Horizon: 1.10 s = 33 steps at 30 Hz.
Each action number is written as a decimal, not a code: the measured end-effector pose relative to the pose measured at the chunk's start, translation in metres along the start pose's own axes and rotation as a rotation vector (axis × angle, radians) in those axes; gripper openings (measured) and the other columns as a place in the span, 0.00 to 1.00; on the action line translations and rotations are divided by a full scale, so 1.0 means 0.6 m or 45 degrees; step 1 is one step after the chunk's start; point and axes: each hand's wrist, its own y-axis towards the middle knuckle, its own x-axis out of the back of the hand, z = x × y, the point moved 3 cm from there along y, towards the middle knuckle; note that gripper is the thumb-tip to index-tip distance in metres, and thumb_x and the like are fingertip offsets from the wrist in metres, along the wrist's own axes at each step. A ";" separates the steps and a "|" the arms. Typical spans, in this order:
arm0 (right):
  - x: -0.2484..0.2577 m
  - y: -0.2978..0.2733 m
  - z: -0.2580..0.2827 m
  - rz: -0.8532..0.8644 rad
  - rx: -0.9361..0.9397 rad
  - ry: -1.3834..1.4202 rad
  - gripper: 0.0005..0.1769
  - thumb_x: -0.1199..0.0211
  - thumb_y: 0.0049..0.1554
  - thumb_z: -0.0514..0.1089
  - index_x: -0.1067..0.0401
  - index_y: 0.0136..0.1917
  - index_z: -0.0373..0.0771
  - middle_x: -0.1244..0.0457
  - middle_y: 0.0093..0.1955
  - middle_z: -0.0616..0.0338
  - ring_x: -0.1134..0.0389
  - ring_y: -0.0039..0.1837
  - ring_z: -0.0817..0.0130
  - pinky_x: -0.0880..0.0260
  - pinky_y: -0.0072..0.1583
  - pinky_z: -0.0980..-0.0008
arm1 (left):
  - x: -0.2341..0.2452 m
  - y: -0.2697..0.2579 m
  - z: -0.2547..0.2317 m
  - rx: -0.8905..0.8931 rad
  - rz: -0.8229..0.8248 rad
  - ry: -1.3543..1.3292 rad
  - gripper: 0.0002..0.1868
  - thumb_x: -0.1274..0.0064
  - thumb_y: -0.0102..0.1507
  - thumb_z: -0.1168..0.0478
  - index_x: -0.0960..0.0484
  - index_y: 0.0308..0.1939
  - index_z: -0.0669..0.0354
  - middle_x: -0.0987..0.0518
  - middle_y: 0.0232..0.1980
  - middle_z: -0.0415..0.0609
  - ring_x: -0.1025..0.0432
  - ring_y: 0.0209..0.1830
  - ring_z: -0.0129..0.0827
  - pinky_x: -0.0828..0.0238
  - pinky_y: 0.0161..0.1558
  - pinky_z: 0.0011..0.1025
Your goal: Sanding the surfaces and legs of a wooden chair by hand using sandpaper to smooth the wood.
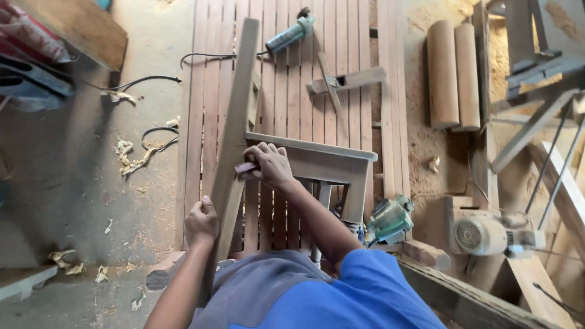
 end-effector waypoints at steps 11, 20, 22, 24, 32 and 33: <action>-0.049 0.026 -0.012 -0.212 0.050 -0.013 0.22 0.31 0.48 0.63 0.31 0.54 0.62 0.40 0.46 0.73 0.36 0.53 0.69 0.42 0.58 0.65 | -0.023 0.026 0.027 -0.012 -0.084 0.048 0.28 0.67 0.72 0.37 0.16 0.40 0.48 0.15 0.40 0.53 0.22 0.50 0.58 0.26 0.51 0.55; -0.035 -0.019 -0.021 -0.153 -0.038 0.130 0.19 0.28 0.47 0.57 0.29 0.50 0.62 0.31 0.42 0.72 0.28 0.50 0.70 0.43 0.56 0.67 | -0.009 0.007 0.021 0.012 -0.033 0.001 0.28 0.66 0.71 0.38 0.16 0.41 0.53 0.15 0.43 0.58 0.24 0.51 0.63 0.29 0.53 0.59; -0.033 0.008 -0.018 -0.187 -0.138 0.081 0.17 0.30 0.47 0.59 0.31 0.49 0.64 0.32 0.40 0.75 0.28 0.48 0.72 0.44 0.56 0.69 | -0.002 0.016 0.009 -0.013 -0.047 0.011 0.27 0.66 0.71 0.39 0.16 0.41 0.51 0.15 0.42 0.55 0.23 0.51 0.62 0.28 0.52 0.57; -0.023 0.013 -0.005 -0.164 -0.184 0.106 0.17 0.30 0.46 0.61 0.33 0.46 0.64 0.32 0.42 0.79 0.28 0.50 0.76 0.46 0.55 0.70 | -0.008 0.018 0.016 -0.031 -0.057 0.022 0.27 0.66 0.72 0.40 0.17 0.40 0.52 0.15 0.42 0.56 0.23 0.51 0.63 0.28 0.52 0.58; 0.018 -0.021 -0.014 -0.305 -0.194 0.050 0.12 0.31 0.45 0.53 0.30 0.43 0.62 0.33 0.39 0.77 0.28 0.47 0.74 0.46 0.54 0.71 | -0.009 0.015 0.011 -0.086 -0.119 -0.085 0.26 0.63 0.71 0.41 0.16 0.39 0.54 0.16 0.40 0.59 0.24 0.49 0.63 0.28 0.49 0.57; 0.016 -0.028 -0.015 -0.314 -0.241 0.052 0.12 0.33 0.44 0.52 0.30 0.43 0.63 0.33 0.39 0.77 0.29 0.47 0.74 0.48 0.54 0.70 | -0.010 0.007 0.011 -0.094 -0.116 -0.106 0.27 0.63 0.70 0.41 0.16 0.40 0.55 0.16 0.40 0.59 0.23 0.49 0.63 0.27 0.48 0.57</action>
